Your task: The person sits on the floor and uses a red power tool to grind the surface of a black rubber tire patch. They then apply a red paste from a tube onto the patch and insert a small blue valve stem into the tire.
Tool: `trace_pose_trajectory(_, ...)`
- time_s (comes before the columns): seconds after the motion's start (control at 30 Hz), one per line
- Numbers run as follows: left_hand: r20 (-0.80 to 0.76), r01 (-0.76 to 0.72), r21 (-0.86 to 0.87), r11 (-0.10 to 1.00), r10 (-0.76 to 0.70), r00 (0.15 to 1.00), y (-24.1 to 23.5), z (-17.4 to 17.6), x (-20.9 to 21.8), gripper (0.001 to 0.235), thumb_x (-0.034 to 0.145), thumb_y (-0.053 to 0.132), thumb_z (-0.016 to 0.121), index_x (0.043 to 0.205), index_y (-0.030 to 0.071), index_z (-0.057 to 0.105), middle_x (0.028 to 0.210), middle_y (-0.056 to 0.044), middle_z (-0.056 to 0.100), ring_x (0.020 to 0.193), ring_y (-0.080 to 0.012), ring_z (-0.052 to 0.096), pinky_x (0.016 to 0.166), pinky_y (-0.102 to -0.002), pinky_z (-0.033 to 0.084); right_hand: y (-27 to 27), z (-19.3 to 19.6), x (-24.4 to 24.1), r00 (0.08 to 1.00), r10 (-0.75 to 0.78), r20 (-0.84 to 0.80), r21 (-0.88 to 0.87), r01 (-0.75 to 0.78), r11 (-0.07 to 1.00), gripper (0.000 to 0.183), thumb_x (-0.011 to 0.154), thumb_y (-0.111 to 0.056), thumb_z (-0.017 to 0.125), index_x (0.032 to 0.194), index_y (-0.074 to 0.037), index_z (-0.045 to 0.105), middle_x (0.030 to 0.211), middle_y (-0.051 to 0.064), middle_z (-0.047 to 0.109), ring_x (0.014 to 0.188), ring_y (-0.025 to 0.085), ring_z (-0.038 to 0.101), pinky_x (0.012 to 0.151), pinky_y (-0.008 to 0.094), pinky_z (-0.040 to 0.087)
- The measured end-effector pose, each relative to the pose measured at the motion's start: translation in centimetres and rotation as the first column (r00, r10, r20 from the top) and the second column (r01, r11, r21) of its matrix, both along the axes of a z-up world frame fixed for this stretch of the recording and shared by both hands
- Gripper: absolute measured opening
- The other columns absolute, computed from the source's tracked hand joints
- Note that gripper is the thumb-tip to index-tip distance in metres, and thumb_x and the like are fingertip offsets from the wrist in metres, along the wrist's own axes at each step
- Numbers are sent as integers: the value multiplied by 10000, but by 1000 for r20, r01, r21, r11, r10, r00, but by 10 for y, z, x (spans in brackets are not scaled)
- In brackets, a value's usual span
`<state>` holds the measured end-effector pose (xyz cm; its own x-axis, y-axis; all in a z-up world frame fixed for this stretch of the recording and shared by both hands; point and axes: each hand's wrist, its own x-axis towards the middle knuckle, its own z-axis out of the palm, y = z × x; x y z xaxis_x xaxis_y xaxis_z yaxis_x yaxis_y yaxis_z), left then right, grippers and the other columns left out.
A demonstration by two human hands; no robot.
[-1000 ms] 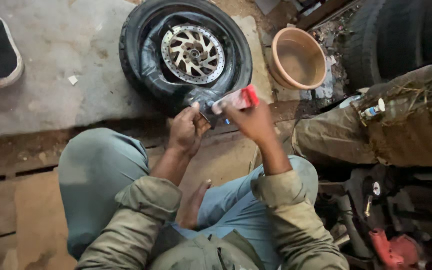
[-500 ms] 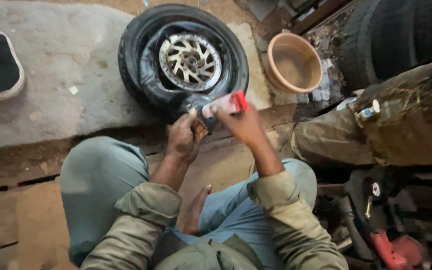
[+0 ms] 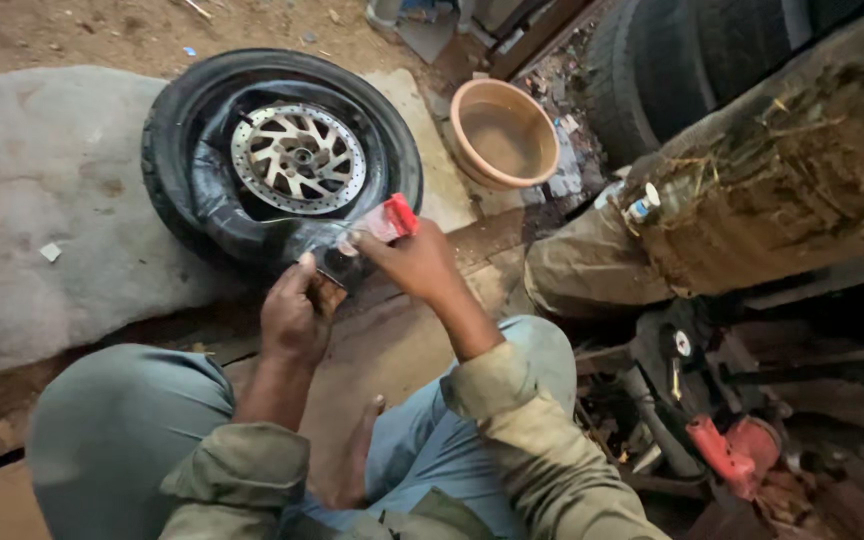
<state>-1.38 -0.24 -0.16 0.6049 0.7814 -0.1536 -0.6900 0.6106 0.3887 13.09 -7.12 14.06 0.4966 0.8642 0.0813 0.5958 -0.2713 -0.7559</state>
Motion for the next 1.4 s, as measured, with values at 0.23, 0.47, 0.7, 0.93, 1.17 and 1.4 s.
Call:
trace_pose_trajectory(0.23,-126,22,-56,998,-29,992,2,29,0,287,1042,190,483,1130,-12,667,1113,-109,725,993,-223,722,888,-355,593,2,-3,2,988,-59,144,-143,80,987,462,813,-492,803,907,-44,740,744,173,695,661,233,679,646,407,527)
trace_pose_trajectory(0.47,-116,15,39,999,-10,993,5,2,0,271,1196,220,562,1181,-27,672,1029,-100,650,905,-236,640,812,-417,544,2,-4,6,997,38,69,62,-43,997,405,789,-457,794,957,-92,749,832,98,760,784,198,732,700,380,571)
trace_pose_trajectory(0.7,-85,34,-57,998,-39,996,4,17,5,272,1052,200,503,1147,13,676,1122,-100,731,1027,-234,707,918,-411,569,3,2,9,990,-65,123,-249,94,964,360,812,-395,868,921,-76,743,760,130,732,686,229,702,673,387,541)
trace_pose_trajectory(0.93,-85,19,0,1000,-18,996,1,11,3,241,1088,191,527,1119,16,689,1069,-94,723,944,-214,685,847,-386,558,1,-2,1,993,82,-84,143,-69,987,270,858,-292,824,926,-46,734,797,25,740,746,126,691,680,330,559)
trace_pose_trajectory(1.17,-112,-28,-57,998,22,993,-1,-4,8,198,1110,199,575,1026,51,675,948,-73,692,823,-213,676,752,-406,554,-4,-9,6,996,45,-78,64,-40,997,323,835,-303,831,965,-35,707,814,52,711,751,103,638,678,321,541)
trace_pose_trajectory(1.4,-20,-29,-40,999,28,999,-1,9,8,216,1040,179,551,1062,14,689,1042,-100,735,944,-217,725,872,-375,588,1,-5,-2,997,-79,-28,-78,76,994,269,847,-308,799,871,-47,738,730,67,730,676,161,705,634,348,542)
